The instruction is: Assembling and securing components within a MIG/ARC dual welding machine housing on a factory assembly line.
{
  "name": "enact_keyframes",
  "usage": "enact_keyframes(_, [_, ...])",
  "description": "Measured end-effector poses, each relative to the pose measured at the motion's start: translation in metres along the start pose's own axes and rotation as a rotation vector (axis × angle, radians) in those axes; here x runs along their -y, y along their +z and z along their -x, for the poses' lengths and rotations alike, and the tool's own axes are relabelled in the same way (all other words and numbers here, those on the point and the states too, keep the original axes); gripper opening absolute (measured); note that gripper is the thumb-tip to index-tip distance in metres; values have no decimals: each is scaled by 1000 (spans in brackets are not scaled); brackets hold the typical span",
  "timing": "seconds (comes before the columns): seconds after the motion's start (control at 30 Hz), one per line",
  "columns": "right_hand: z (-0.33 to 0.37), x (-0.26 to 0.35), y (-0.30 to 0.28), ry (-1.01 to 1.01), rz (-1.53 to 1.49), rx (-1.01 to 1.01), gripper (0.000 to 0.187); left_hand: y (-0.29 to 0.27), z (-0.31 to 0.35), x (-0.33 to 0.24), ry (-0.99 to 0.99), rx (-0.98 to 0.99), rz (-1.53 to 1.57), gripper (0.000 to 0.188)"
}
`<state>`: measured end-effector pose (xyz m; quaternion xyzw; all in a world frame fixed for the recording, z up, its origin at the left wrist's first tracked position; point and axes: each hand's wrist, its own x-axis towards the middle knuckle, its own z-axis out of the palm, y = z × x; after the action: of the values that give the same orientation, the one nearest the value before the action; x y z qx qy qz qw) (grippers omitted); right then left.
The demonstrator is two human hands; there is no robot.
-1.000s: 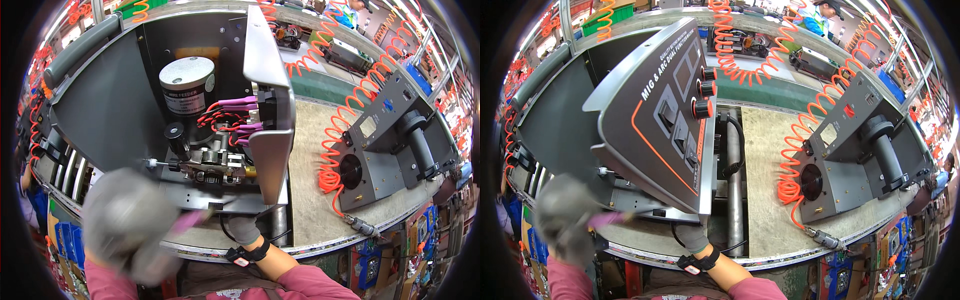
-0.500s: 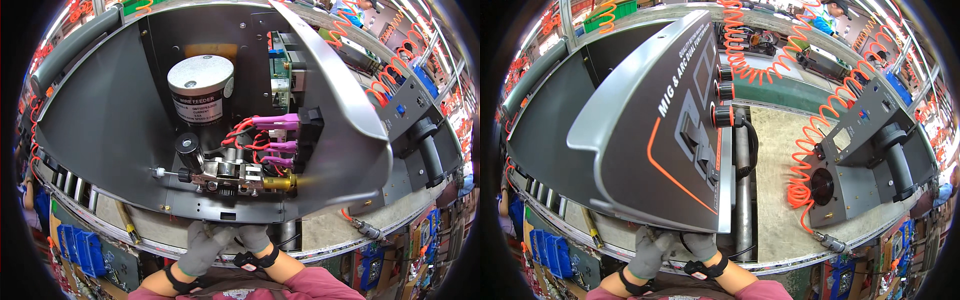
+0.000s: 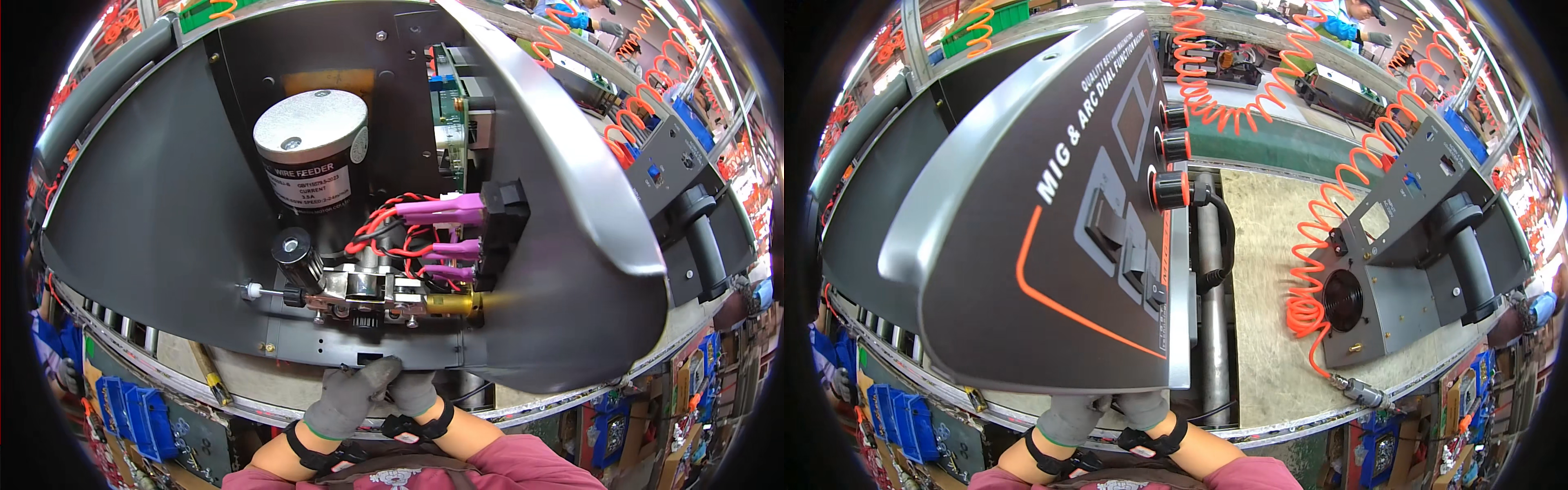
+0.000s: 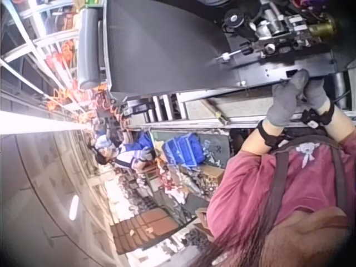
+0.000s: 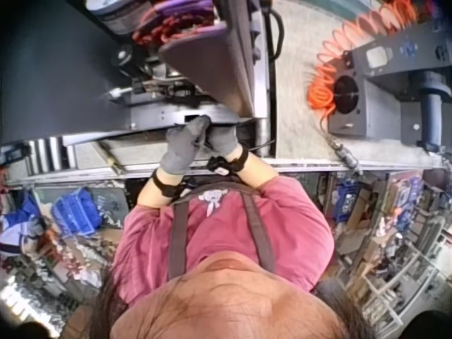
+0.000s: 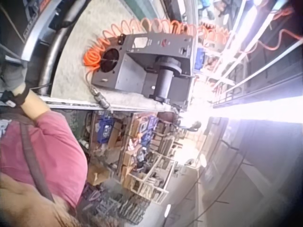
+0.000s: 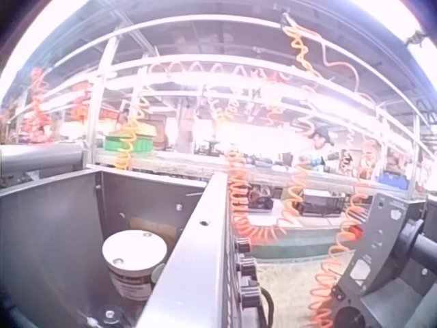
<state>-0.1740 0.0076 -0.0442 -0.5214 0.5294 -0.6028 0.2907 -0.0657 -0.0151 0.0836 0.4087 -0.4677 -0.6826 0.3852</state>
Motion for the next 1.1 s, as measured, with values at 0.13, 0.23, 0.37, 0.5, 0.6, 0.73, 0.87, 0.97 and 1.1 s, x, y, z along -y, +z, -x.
enact_keyframes(0.13, [2,-5,11,166,-165,-59,33,-3,1,-1,47,15,-249,13])
enact_keyframes(0.23, [-7,26,0,-29,57,-29,32,-7,4,-4,-37,30,-357,14])
enact_keyframes(0.37, [-1,11,-2,26,-77,-27,28,-12,-2,0,630,123,-851,15])
enact_keyframes(0.5, [-5,16,2,198,-329,-56,24,-11,-2,-2,661,120,-794,25])
enact_keyframes(0.6, [-6,23,1,227,-350,-84,22,-9,-1,-1,583,106,-753,30])
enact_keyframes(0.73, [-16,48,-4,322,-606,-44,20,-6,0,-4,662,84,-803,27])
enact_keyframes(0.87, [-23,55,-6,68,-314,-78,20,-5,0,-13,681,98,-788,25])
enact_keyframes(0.97, [-19,32,-13,-303,293,-11,22,2,3,-21,686,50,-910,23])
enact_keyframes(1.1, [-4,-6,-3,-114,83,-86,25,4,1,-14,141,68,-328,17])
